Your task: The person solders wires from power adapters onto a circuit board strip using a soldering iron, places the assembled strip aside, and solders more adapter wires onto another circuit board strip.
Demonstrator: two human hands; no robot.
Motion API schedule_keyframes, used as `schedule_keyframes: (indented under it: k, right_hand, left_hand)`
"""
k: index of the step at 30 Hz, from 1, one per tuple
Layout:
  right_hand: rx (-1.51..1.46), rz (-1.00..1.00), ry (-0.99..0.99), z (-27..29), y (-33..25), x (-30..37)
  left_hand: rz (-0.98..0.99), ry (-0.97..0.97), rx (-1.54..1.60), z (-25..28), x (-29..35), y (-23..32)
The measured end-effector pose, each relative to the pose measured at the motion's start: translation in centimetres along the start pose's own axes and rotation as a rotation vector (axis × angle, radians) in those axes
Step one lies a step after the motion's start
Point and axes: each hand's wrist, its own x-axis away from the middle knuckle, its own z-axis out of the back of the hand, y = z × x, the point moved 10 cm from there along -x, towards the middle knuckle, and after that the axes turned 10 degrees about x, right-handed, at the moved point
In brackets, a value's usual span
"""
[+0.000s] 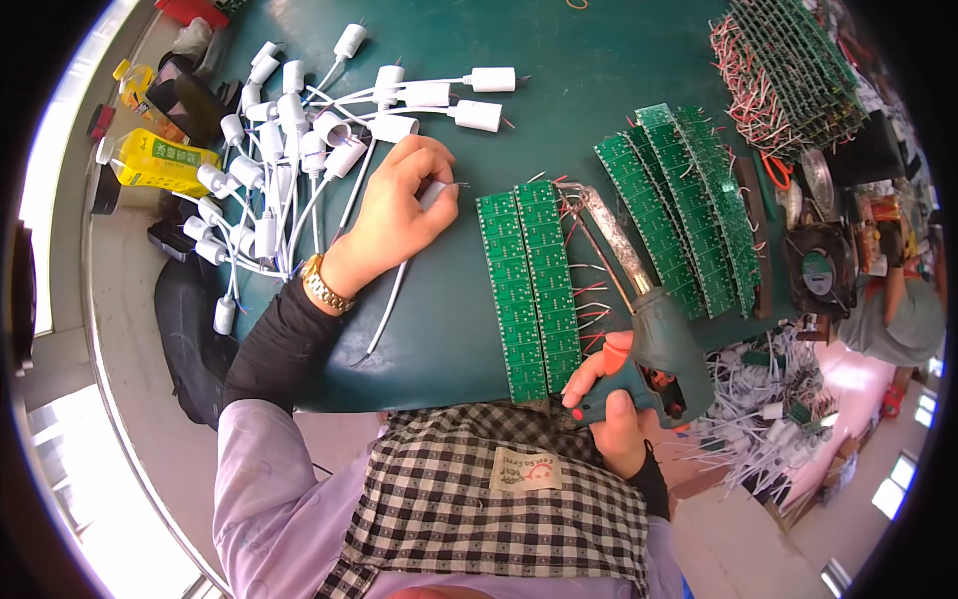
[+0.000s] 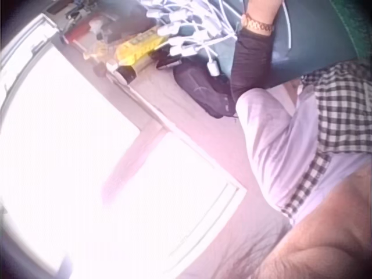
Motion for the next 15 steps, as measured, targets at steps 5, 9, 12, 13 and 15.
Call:
schedule_keyframes:
  k: [5, 9, 12, 13, 15]
  right_hand:
    - [-0.042, -0.046, 0.0, 0.5, 1.0, -0.4]
    - [-0.13, -0.083, 0.096, 1.6, 1.4, -0.8]
    - [-0.141, -0.075, 0.103, 1.7, 1.3, -0.9]
    - [-0.152, -0.076, 0.105, 1.7, 1.3, -1.1]
    - [-0.146, -0.065, 0.097, 1.7, 1.2, -1.2]
  left_hand:
    - [-0.011, 0.002, -0.029, -0.2, 0.0, 0.4]
    - [-0.076, -0.017, -0.114, -0.6, 0.1, 1.3]
    - [-0.097, 0.002, -0.145, -0.3, 0.2, 1.7]
    - [-0.095, 0.004, -0.148, -0.3, 0.2, 1.7]
    - [-0.123, 0.031, -0.219, -0.3, 0.2, 2.0]
